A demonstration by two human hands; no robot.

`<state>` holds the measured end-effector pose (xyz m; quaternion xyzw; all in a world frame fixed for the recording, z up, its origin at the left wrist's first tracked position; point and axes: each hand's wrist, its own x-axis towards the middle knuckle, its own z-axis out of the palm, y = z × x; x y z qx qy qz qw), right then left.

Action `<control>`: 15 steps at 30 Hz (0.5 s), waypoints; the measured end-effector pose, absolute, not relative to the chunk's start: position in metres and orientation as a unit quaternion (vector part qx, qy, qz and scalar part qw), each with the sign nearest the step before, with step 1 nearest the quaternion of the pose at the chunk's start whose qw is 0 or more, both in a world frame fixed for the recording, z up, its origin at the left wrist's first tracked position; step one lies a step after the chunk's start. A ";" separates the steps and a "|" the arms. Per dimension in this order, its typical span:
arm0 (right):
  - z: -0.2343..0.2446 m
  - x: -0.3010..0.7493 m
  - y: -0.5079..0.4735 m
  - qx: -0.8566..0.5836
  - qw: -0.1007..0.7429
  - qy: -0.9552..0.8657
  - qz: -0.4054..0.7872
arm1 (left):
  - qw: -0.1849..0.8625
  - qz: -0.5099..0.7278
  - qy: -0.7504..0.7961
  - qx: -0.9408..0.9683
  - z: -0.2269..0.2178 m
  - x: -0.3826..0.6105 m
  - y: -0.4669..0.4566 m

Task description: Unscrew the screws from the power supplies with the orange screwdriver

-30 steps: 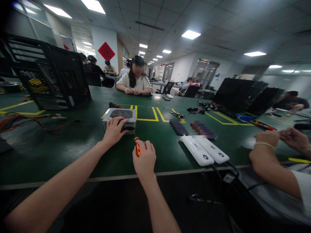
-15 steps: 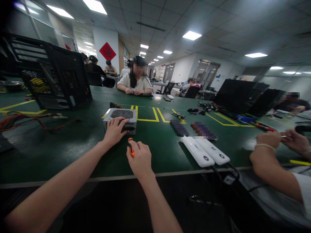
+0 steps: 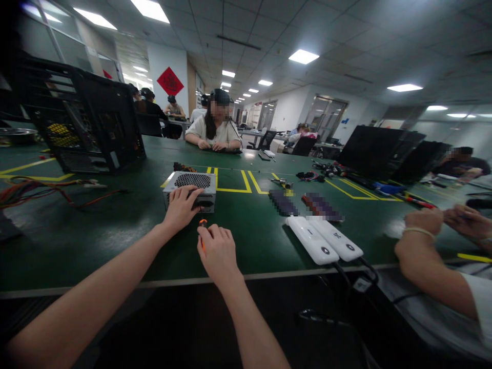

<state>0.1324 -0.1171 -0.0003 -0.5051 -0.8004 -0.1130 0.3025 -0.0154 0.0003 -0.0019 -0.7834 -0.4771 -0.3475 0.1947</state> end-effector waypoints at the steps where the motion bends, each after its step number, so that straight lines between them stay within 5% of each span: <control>1: 0.000 0.131 -0.118 -0.503 0.287 -0.806 -0.127 | 0.194 -0.348 -0.478 -0.783 -0.002 -0.015 0.000; 15: 0.004 0.121 -0.121 -0.492 0.277 -0.817 -0.115 | 0.196 -0.346 -0.481 -0.782 -0.001 -0.014 0.000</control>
